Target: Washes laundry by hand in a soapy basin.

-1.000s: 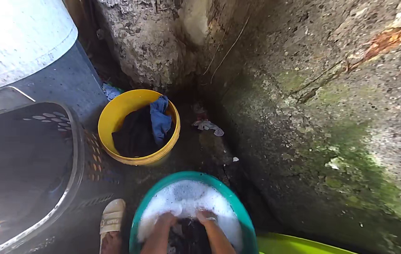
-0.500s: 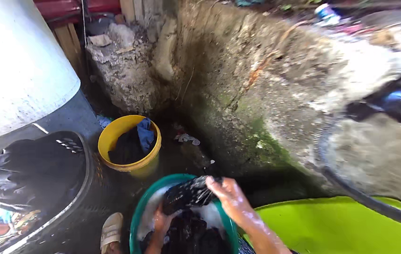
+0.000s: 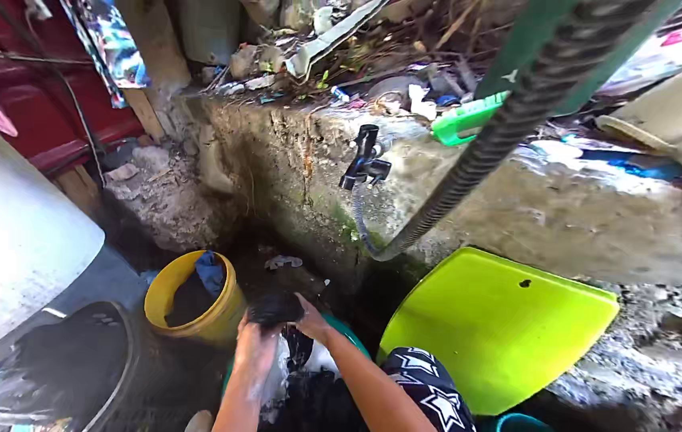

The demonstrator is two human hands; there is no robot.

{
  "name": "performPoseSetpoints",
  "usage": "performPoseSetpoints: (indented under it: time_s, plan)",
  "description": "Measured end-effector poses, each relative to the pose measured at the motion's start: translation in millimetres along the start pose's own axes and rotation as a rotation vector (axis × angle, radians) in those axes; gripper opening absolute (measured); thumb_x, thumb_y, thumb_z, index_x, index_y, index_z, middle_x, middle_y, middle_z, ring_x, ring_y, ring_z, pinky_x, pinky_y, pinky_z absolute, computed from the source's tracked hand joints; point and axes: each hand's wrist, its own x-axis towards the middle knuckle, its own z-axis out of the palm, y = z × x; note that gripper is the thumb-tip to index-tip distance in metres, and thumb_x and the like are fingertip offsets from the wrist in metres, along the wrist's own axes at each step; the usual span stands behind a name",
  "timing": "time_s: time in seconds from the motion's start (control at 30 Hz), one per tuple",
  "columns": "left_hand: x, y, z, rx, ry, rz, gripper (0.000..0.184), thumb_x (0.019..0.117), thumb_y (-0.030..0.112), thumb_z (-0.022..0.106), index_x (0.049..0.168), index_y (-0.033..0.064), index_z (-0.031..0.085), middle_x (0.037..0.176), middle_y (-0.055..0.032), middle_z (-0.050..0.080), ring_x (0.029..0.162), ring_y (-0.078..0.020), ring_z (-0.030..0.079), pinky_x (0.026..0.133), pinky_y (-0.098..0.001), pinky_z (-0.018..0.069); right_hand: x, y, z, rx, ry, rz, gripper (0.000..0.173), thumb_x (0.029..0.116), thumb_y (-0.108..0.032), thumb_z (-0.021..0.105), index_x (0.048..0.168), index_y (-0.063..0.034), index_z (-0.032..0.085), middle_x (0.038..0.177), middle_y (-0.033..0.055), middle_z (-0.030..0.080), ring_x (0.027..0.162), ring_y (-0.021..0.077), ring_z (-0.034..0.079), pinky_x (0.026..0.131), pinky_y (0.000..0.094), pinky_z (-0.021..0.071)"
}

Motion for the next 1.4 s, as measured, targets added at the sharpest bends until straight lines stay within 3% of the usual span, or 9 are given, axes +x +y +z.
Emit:
performPoseSetpoints:
  time_s: [0.2,0.3,0.47,0.67,0.83,0.93,1.13,1.27,1.4]
  plan:
    - [-3.0,-28.5,-105.9,0.155,-0.028,-0.211,0.050,0.1079,0.014,0.036,0.157,0.0109,0.027,0.142,-0.0242,0.052,0.113,-0.0384,0.065,0.087,-0.0540,0.0576,-9.0,-40.4,14.5,0.196,0.039,-0.249,0.066,0.0698,0.023,0.063,0.133,0.0048,0.057,0.140,0.0200,0.056,0.129,0.0233,0.055,0.109,0.0406,0.0468]
    - [0.7,-42.8,-86.0,-0.130,0.046,-0.306,0.070,0.1046,0.067,0.027,0.144,0.0129,0.048,0.129,-0.0191,0.064,0.110,-0.0362,0.067,0.085,-0.0573,0.0583,-27.7,-50.1,35.2,-0.015,-0.093,-0.431,0.058,0.0681,0.015,0.068,0.125,0.0027,0.067,0.129,0.0206,0.064,0.124,0.0278,0.059,0.108,0.0423,0.0472]
    - [32.7,-39.8,-61.7,-0.389,0.013,-0.067,0.046,0.1063,0.046,0.031,0.110,0.0107,0.061,0.094,-0.0090,0.071,0.086,-0.0220,0.072,0.072,-0.0454,0.0611,-33.5,-41.3,45.0,0.135,0.121,-0.566,0.047,0.0760,0.008,0.061,0.123,0.0075,0.065,0.125,0.0222,0.065,0.120,0.0267,0.060,0.107,0.0406,0.0481]
    - [36.3,-19.2,-16.4,0.510,0.202,0.414,0.026,0.0921,0.006,0.062,0.114,-0.0091,0.062,0.095,-0.0163,0.068,0.085,-0.0181,0.067,0.078,-0.0360,0.0590,-15.9,-42.4,30.0,0.241,0.223,0.136,0.031,0.1076,-0.008,0.042,0.126,0.0076,0.062,0.122,0.0226,0.065,0.114,0.0247,0.061,0.102,0.0416,0.0473]
    - [25.4,-19.6,-30.1,1.403,-0.347,0.858,0.023,0.0773,0.017,0.071,0.082,-0.0053,0.072,0.077,-0.0175,0.072,0.073,-0.0291,0.072,0.070,-0.0514,0.0570,-18.4,-35.8,6.2,-0.238,-0.379,0.060,0.036,0.0915,-0.006,0.067,0.125,0.0041,0.060,0.114,0.0190,0.065,0.104,0.0258,0.064,0.093,0.0444,0.0520]
    - [24.8,-10.0,-42.2,1.561,-0.582,0.945,0.026,0.0749,0.023,0.071,0.074,-0.0029,0.069,0.075,-0.0179,0.071,0.069,-0.0351,0.071,0.063,-0.0554,0.0551,-13.6,-16.6,20.9,0.245,-0.415,0.463,0.037,0.1119,-0.025,0.025,0.113,-0.0071,0.057,0.091,0.0058,0.059,0.078,0.0147,0.059,0.068,0.0335,0.0510]
    - [46.1,96.7,-37.5,1.418,-0.113,0.775,0.027,0.0906,0.013,0.070,0.104,-0.0101,0.071,0.100,-0.0254,0.072,0.096,-0.0316,0.071,0.091,-0.0513,0.0558,-5.0,-36.7,4.8,0.178,-0.438,0.224,0.071,0.0981,-0.012,0.066,0.160,-0.0186,0.031,0.157,0.0220,0.035,0.132,0.0373,0.051,0.097,0.0554,0.0518]
    - [93.4,187.7,-59.5,1.356,0.269,0.863,0.047,0.0933,0.031,0.072,0.121,-0.0064,0.063,0.117,-0.0288,0.065,0.109,-0.0344,0.064,0.098,-0.0524,0.0493,-4.7,-38.1,-15.7,0.013,-0.280,0.236,0.053,0.1035,-0.016,0.060,0.151,-0.0033,0.042,0.148,0.0265,0.046,0.124,0.0377,0.056,0.096,0.0523,0.0511]
    - [95.7,188.2,-84.0,1.713,0.299,0.641,0.085,0.0919,0.041,0.074,0.156,0.0015,0.035,0.158,-0.0410,0.024,0.144,-0.0633,0.025,0.111,-0.0747,0.0291,1.3,-24.7,-22.5,-0.164,-0.259,0.253,0.044,0.1051,-0.021,0.058,0.143,0.0003,0.050,0.137,0.0246,0.055,0.116,0.0337,0.060,0.095,0.0497,0.0509]
